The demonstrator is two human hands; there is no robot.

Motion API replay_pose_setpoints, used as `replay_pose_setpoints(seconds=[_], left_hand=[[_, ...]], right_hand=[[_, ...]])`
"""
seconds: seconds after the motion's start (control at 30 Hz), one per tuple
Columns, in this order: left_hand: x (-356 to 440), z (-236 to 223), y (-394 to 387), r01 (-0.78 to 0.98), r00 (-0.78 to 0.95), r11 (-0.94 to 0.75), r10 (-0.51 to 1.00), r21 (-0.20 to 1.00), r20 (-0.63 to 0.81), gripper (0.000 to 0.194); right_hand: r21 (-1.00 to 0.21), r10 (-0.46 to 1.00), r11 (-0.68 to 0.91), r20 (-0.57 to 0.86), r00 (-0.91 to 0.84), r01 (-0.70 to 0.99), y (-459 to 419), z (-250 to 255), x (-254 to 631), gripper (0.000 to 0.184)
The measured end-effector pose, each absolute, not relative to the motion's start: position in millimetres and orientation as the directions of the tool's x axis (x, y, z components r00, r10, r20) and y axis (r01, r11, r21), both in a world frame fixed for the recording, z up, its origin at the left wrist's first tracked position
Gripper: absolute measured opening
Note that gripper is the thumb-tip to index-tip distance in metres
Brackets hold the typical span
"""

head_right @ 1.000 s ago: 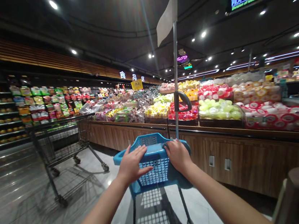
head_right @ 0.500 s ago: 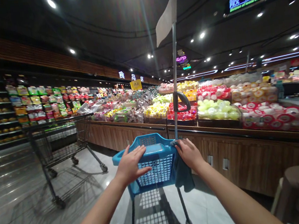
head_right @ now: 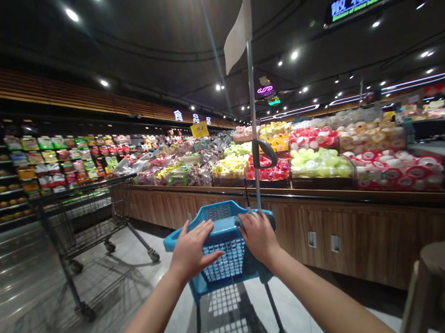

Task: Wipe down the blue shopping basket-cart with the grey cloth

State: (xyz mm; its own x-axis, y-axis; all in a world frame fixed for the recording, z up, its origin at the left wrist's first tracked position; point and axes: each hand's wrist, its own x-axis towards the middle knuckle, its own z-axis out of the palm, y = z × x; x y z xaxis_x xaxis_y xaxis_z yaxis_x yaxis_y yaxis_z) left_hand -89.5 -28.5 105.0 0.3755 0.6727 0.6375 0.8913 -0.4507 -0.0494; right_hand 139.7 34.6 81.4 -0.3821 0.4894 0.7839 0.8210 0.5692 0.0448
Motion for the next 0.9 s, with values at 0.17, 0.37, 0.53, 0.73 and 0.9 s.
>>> replay_pose_setpoints(seconds=[0.17,0.37,0.53,0.73,0.9], left_hand=[[-89,106,-29,0.889,0.388,-0.455,0.686,-0.054,0.616,0.073],[-97,107,-27,0.885,0.426,-0.453,0.7,-0.103,0.573,0.078],[-114,107,-30,0.879,0.467,-0.437,0.714,-0.189,0.522,0.084],[-110,107,-32,0.909,0.414,-0.37,0.76,-0.19,0.502,0.091],[-104,108,-35,0.911,0.409,-0.366,0.752,-0.189,0.516,0.092]], right_hand=[[0.0,0.479,0.638,0.783,-0.397,0.77,44,80,163,0.023],[-0.071,0.512,0.64,0.782,-0.356,0.765,53,79,187,0.021],[-0.089,0.504,0.67,0.784,-0.364,0.737,55,78,190,0.022],[-0.113,0.517,0.617,0.804,-0.293,0.779,50,76,179,0.022],[-0.087,0.488,0.631,0.817,-0.307,0.771,32,81,135,0.026]])
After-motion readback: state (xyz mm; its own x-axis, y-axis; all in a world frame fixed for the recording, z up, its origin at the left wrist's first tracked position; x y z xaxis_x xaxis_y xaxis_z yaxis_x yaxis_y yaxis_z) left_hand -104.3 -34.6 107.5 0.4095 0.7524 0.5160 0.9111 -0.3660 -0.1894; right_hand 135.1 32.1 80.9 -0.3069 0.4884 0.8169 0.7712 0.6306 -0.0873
